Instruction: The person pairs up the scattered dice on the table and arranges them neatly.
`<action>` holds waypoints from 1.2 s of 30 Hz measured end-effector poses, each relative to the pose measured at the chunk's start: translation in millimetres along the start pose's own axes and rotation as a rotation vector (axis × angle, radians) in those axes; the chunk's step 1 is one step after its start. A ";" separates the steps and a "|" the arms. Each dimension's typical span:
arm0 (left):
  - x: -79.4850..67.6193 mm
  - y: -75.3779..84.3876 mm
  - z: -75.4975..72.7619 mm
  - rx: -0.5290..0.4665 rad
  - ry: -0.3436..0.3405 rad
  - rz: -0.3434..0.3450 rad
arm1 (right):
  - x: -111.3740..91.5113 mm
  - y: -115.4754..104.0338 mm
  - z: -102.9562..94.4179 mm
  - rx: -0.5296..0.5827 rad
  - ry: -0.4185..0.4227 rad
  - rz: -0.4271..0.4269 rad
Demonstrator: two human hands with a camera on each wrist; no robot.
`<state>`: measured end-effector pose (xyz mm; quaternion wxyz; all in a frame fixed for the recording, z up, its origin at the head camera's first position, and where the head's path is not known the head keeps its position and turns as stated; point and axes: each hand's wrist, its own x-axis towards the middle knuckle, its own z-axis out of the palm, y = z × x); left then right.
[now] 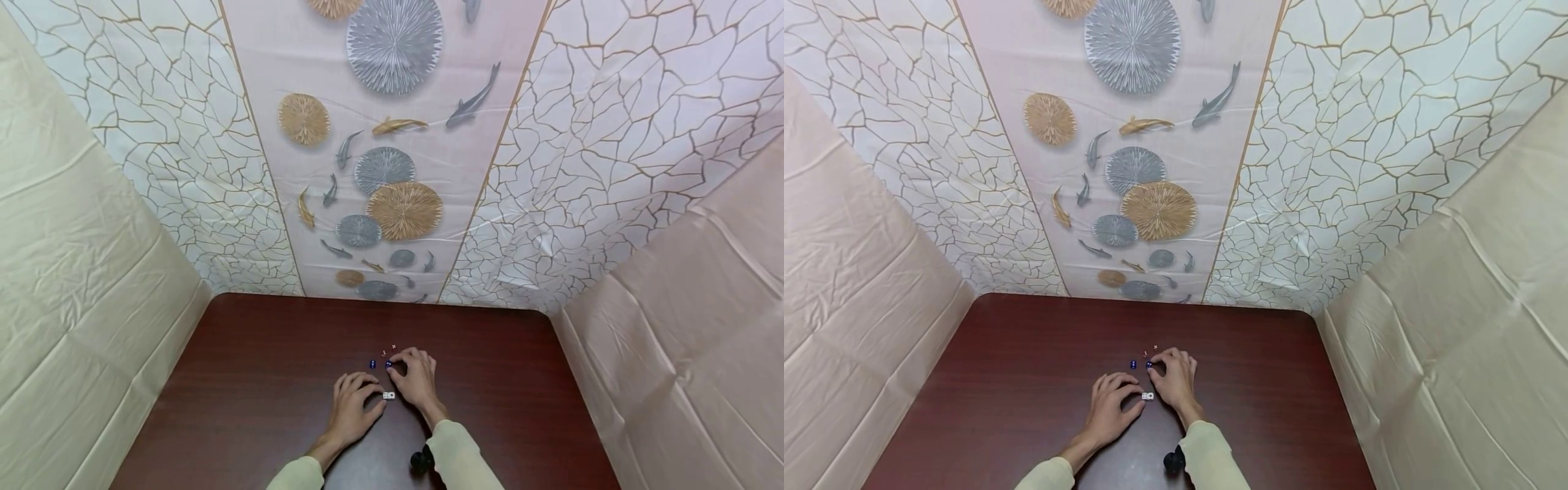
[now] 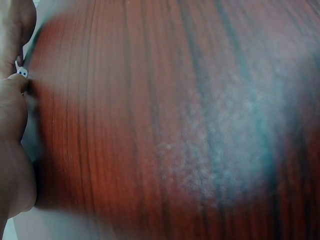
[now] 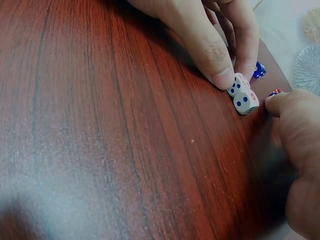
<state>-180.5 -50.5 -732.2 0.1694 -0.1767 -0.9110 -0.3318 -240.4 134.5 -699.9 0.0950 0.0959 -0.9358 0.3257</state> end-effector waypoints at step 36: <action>0.2 0.2 0.6 -0.006 0.029 0.014 | -22.0 11.6 -13.5 0.027 -0.012 -0.045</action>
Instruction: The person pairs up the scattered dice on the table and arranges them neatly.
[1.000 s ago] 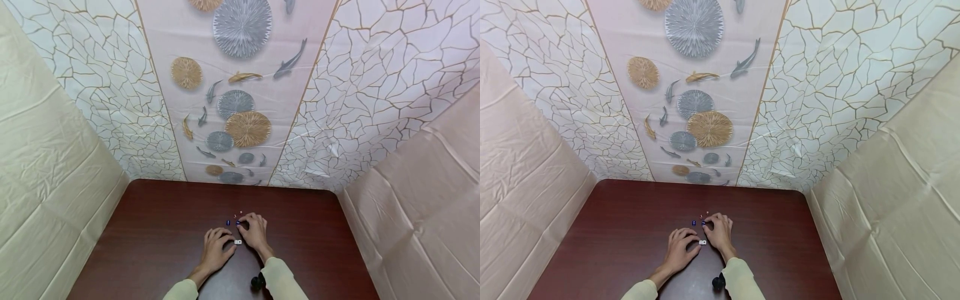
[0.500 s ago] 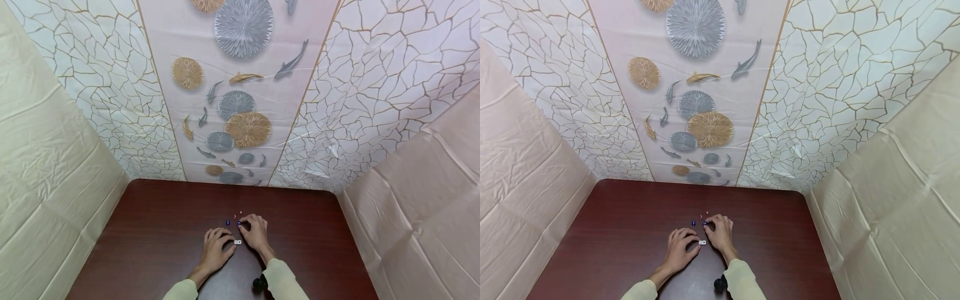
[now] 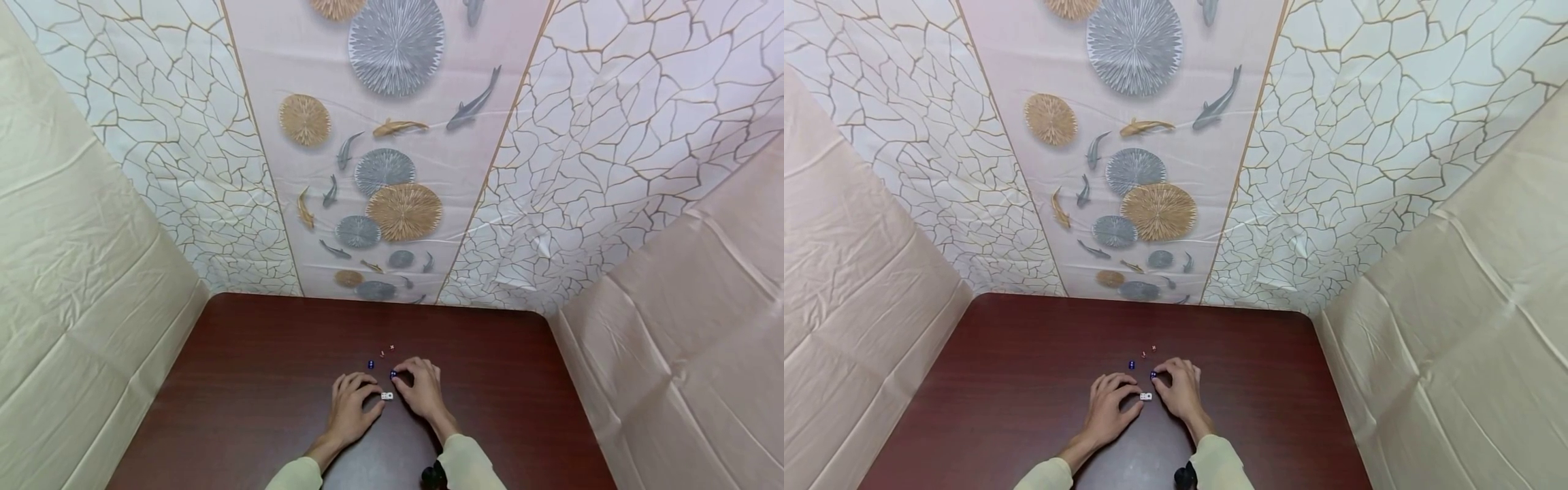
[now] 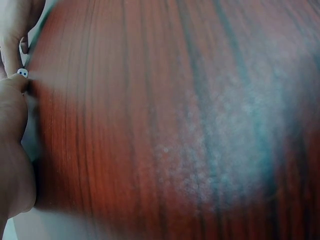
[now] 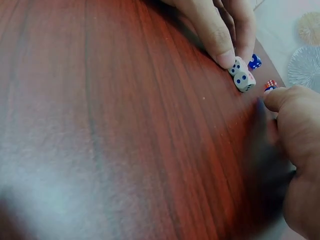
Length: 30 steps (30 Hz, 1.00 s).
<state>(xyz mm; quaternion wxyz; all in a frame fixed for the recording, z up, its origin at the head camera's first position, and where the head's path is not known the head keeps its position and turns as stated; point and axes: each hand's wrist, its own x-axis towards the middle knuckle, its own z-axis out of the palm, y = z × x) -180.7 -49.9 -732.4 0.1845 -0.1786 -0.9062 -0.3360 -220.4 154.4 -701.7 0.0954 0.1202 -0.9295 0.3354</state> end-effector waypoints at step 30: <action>-1.3 -1.6 2.9 0.008 0.013 0.016 | -11.1 -2.6 3.7 -0.037 -0.019 -0.025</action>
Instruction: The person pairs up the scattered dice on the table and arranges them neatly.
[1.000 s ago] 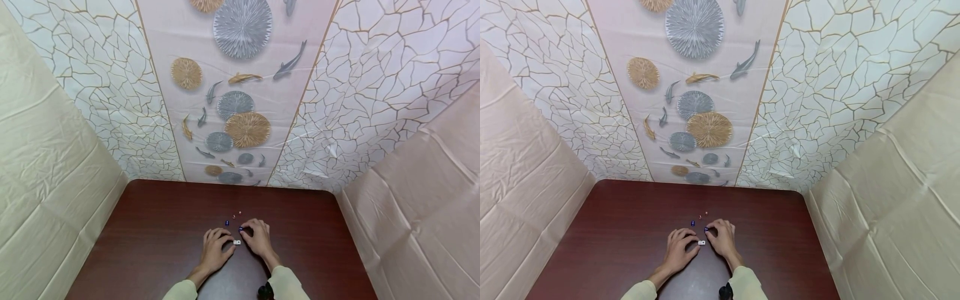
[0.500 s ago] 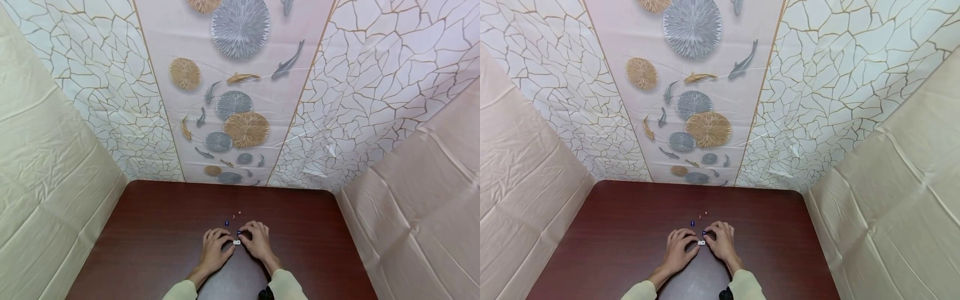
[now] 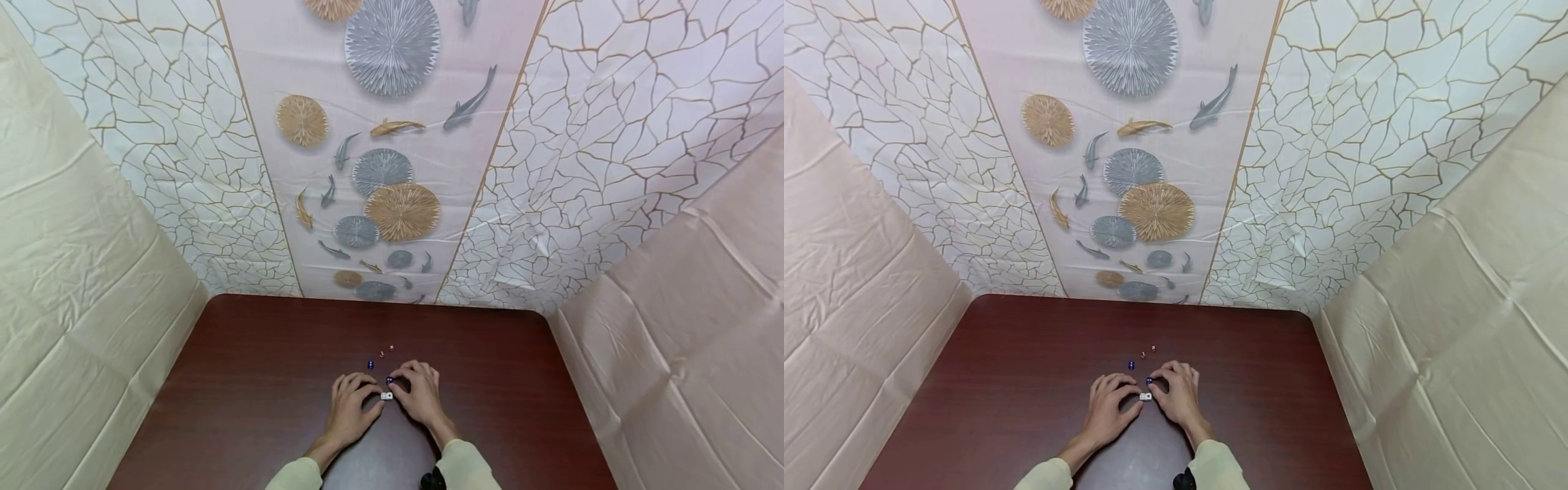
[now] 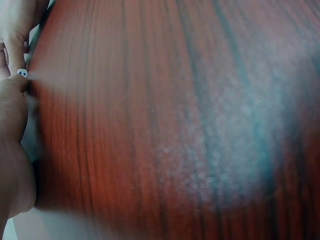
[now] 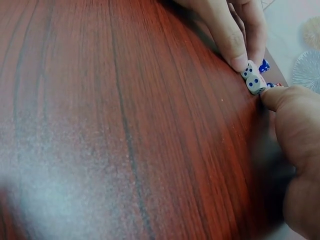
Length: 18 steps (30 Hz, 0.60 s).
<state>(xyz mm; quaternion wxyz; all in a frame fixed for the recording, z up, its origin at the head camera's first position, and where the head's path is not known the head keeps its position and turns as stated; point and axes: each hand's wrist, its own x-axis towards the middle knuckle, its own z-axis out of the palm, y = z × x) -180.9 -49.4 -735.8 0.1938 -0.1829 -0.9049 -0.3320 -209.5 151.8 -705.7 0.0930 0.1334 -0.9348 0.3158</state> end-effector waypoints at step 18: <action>0.6 0.9 -1.4 -0.005 -0.004 -0.008 | -0.8 2.9 1.6 -0.004 -0.003 -0.002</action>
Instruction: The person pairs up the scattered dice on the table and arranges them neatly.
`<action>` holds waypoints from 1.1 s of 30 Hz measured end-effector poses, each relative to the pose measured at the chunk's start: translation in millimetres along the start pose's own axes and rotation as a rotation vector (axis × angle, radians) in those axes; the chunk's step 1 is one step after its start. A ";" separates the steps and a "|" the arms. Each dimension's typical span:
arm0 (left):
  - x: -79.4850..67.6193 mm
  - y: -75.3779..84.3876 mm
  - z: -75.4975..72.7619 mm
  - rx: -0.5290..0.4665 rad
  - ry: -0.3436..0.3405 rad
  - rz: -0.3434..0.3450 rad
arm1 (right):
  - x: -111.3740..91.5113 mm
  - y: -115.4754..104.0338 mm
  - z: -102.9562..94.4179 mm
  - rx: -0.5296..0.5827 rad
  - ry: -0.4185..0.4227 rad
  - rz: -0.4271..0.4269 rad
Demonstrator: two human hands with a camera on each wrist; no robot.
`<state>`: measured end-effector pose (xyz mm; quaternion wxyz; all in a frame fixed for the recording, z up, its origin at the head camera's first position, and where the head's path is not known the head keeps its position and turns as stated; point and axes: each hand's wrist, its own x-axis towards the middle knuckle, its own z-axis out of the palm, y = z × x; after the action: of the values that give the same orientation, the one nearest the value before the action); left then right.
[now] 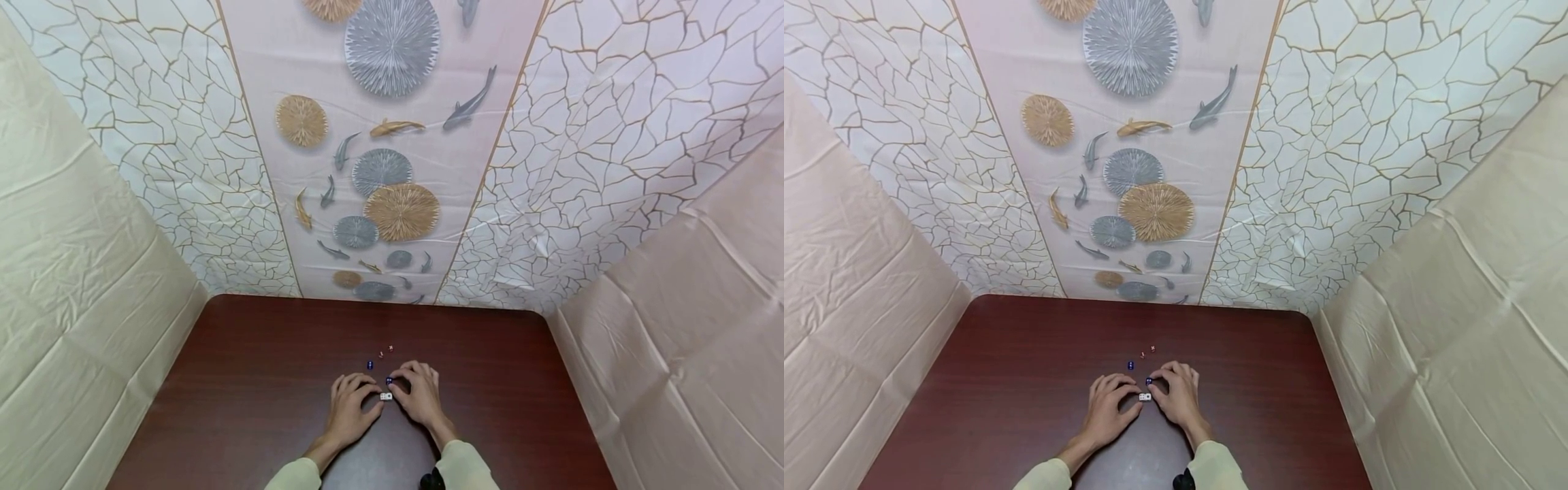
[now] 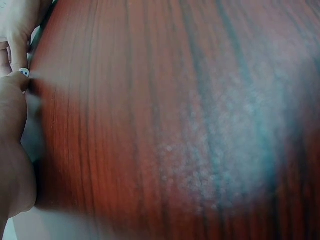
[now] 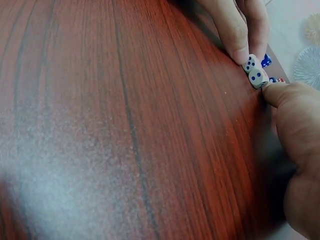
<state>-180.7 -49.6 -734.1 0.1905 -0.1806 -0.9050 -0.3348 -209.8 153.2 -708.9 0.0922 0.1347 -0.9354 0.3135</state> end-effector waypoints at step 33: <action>36.1 -18.5 -18.9 -0.124 0.088 -0.108 | -2.6 -1.2 -2.2 0.011 0.021 -0.018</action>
<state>-216.0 -68.2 -714.0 0.2004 -0.1281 -0.8816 -0.4076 -206.8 154.1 -707.2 0.1041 0.1403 -0.9314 0.3194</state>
